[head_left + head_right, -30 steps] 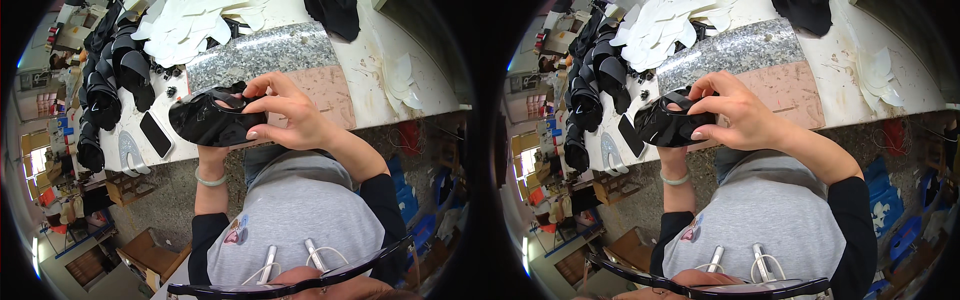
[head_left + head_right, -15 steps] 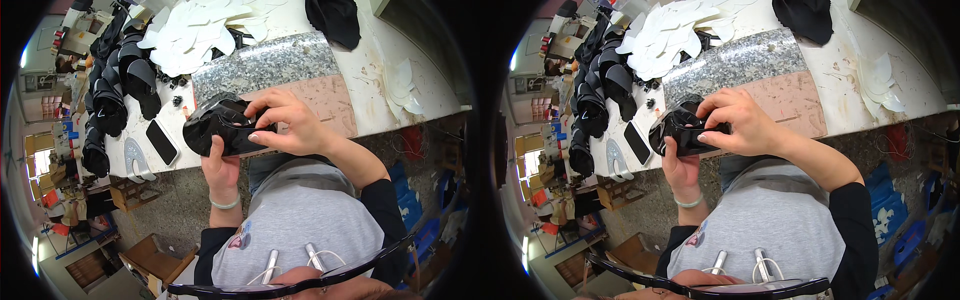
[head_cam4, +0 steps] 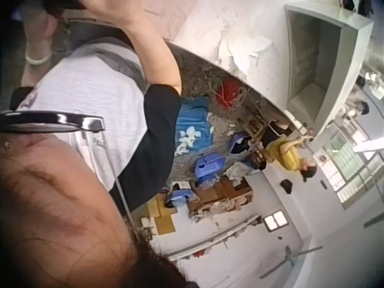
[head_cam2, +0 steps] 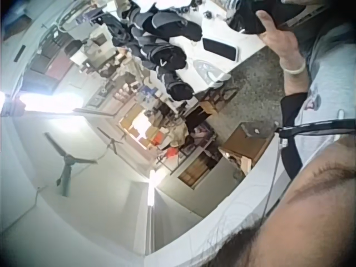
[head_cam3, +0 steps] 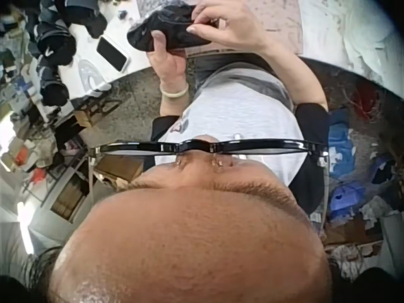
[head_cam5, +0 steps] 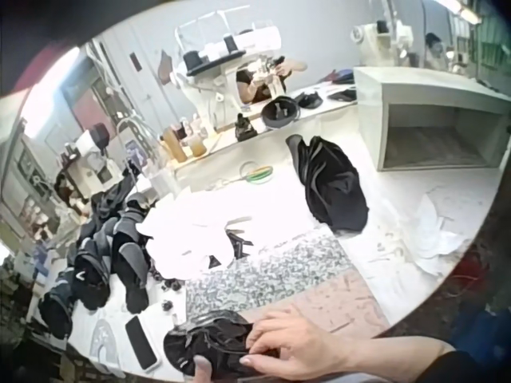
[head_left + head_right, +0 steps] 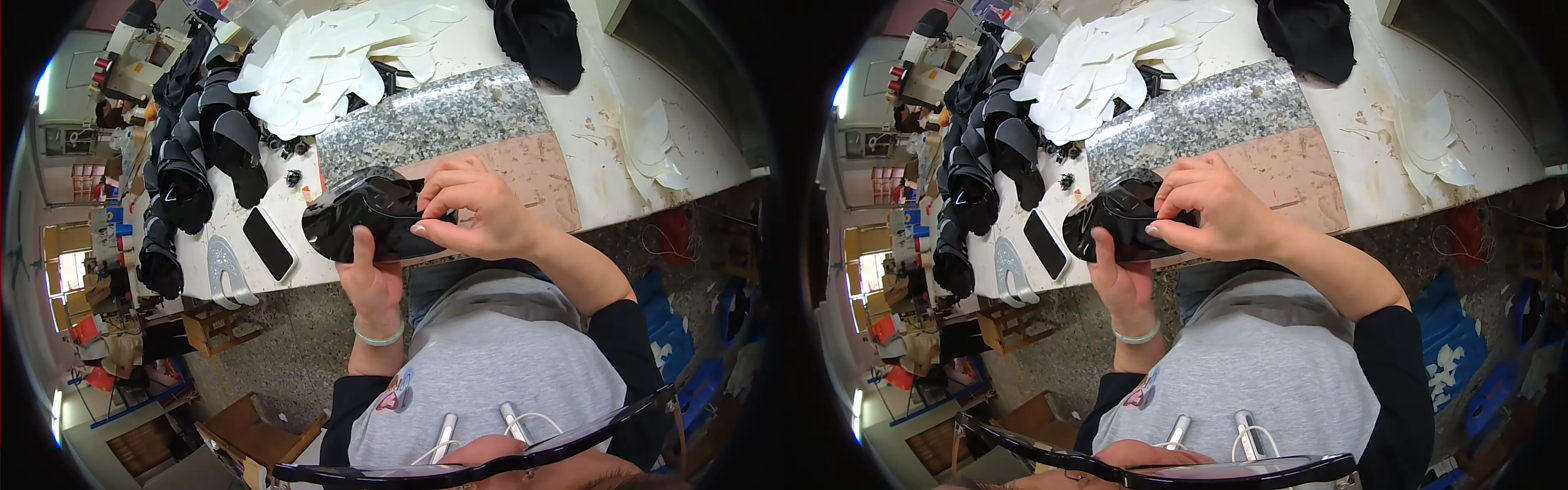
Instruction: The person attaches white stiffener pieces onto black shoe upper components by hand. They then align and press glossy outer layers over the uppers before handing the assembled shoe part to a coworker.
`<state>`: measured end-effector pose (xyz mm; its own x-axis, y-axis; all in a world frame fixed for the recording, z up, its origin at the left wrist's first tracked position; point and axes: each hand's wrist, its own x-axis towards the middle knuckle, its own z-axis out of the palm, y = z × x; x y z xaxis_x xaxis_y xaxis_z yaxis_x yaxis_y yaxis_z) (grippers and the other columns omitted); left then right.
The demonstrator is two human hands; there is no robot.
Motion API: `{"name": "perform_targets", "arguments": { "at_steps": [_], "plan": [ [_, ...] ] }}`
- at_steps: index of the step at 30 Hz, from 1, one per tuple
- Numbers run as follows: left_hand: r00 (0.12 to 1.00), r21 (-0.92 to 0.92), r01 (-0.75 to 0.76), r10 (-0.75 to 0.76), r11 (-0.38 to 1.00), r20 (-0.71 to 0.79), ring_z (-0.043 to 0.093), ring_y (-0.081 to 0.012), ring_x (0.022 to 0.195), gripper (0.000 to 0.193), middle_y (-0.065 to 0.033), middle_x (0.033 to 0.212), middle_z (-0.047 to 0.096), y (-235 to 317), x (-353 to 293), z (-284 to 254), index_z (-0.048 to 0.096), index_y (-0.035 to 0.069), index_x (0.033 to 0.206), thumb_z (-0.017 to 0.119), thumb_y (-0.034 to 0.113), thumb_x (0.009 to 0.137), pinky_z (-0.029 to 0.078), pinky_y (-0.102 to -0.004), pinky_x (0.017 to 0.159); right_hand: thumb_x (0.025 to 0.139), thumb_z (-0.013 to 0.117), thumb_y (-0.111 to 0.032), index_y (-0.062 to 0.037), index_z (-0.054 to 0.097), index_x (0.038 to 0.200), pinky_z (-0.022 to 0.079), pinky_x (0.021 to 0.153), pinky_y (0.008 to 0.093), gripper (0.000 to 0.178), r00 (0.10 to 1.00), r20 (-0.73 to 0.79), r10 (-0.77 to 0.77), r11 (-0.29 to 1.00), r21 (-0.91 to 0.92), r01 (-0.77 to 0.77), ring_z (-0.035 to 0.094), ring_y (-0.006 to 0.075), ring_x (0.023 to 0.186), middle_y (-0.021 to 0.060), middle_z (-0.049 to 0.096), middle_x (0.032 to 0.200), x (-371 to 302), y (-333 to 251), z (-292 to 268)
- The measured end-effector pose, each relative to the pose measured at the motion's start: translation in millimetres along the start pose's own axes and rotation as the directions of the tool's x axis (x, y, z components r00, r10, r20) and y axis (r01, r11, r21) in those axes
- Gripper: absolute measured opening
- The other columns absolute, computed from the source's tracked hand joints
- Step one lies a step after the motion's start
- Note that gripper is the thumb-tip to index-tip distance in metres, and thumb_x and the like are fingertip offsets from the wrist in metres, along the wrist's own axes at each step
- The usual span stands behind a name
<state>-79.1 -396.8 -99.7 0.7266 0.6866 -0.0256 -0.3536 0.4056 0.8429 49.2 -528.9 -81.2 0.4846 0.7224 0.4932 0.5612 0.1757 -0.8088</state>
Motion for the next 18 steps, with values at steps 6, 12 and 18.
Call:
{"name": "perform_targets", "arguments": {
  "at_steps": [6, 12, 18],
  "plan": [
    [0.994, -0.116, 0.107, -0.105, 0.988, 0.019, 0.063, -0.0212, 0.097, 0.029, -0.0087, 0.108, 0.063, -0.2, -0.6, -2.6, 0.054, 0.001, 0.118, 0.061, 0.004, 0.090, 0.053, -0.0350, 0.087, 0.072, 0.077, -0.016, -0.0072, 0.066, 0.071, 0.033, 0.085, 0.0353, 0.014, 0.999, 0.020, -0.030, 0.993, -0.116, 0.032, 0.057, 0.0180, 0.090, 0.0006, 0.066, 0.086, 0.9, -3.0, -8.6],
    [0.964, -0.302, 0.231, -0.176, 0.925, 0.198, 0.062, -0.0208, 0.098, 0.030, -0.0082, 0.106, 0.063, -2.9, -6.1, -18.7, 0.055, 0.004, 0.119, 0.062, 0.013, 0.091, 0.052, -0.0369, 0.089, 0.072, 0.077, -0.020, -0.0083, 0.067, 0.070, 0.029, 0.088, 0.0380, 0.016, 0.970, 0.234, -0.061, 0.996, -0.049, 0.075, 0.055, 0.0179, 0.097, -0.0020, 0.067, 0.087, 9.8, -10.6, -30.4],
    [0.967, -0.073, 0.256, -0.255, 0.964, 0.024, 0.055, -0.0142, 0.094, 0.048, -0.0051, 0.106, 0.055, 20.7, 8.0, -52.3, 0.035, 0.002, 0.138, 0.051, 0.024, 0.099, 0.048, -0.0336, 0.090, 0.073, 0.076, -0.015, -0.0086, 0.061, 0.065, 0.029, 0.088, 0.0415, 0.018, 0.914, 0.327, -0.241, 0.966, -0.006, 0.258, 0.055, 0.0205, 0.096, -0.0012, 0.064, 0.081, 21.6, -16.6, -42.1]
  ]
}}
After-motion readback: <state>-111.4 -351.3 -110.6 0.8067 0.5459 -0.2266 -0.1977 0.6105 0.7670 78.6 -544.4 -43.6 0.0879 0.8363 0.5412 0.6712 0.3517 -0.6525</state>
